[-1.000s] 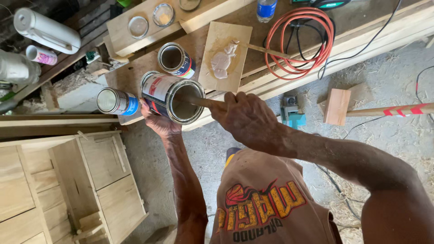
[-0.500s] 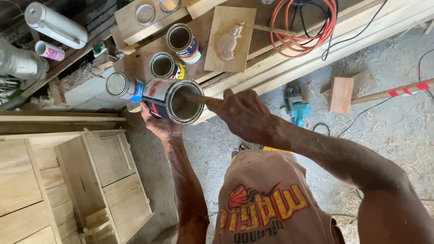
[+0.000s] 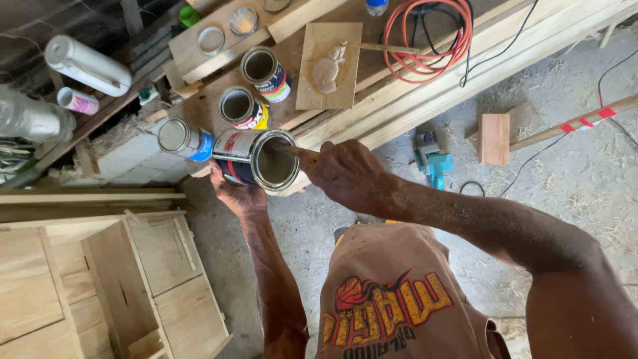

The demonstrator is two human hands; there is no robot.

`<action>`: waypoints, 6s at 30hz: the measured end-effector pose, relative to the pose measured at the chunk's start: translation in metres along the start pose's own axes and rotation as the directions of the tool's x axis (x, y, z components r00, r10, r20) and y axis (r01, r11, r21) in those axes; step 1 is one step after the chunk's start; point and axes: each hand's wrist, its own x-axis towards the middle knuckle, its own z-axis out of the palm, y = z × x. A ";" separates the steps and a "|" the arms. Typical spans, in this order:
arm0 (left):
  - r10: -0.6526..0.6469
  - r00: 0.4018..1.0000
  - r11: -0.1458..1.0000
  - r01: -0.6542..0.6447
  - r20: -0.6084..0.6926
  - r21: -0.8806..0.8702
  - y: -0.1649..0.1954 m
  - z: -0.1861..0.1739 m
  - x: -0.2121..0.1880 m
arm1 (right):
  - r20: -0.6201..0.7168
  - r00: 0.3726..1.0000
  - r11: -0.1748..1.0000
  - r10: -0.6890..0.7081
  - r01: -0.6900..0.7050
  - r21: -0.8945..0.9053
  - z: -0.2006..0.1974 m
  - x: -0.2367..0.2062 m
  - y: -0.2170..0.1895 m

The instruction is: The person stands at a workbench and mixes wood filler. They scoop white paste from a can with a wooden stick, add water from a plastic bottle, and repeatedly stir and knead the paste on a wooden board until it forms a uniform mixture.

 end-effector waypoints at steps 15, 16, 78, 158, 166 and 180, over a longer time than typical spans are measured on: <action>-0.018 0.998 0.999 0.015 -0.055 -0.042 -0.035 0.003 0.028 | 0.436 0.899 0.911 -0.042 -0.145 0.386 0.015 -0.006 0.071; -0.015 0.998 0.999 0.012 -0.061 -0.048 -0.040 0.004 0.032 | 0.479 0.877 0.901 -0.038 -0.177 0.397 0.017 -0.003 0.080; -0.352 0.816 0.912 0.189 -0.459 -0.363 -0.212 -0.045 0.095 | 0.730 0.673 0.059 0.113 -0.738 0.672 0.126 -0.029 0.231; -0.323 0.745 0.946 0.246 -0.583 -0.210 -0.232 -0.121 0.273 | 0.635 0.687 0.232 0.353 -0.722 0.652 0.202 -0.061 0.392; -0.113 0.682 0.964 0.250 -0.722 0.085 -0.241 -0.118 0.265 | 0.550 0.794 0.451 0.258 -0.602 0.659 0.202 -0.019 0.418; 0.202 0.666 0.722 0.394 -0.718 0.569 -0.394 -0.065 0.091 | 0.592 0.805 0.703 0.020 -0.433 0.564 0.234 0.025 0.496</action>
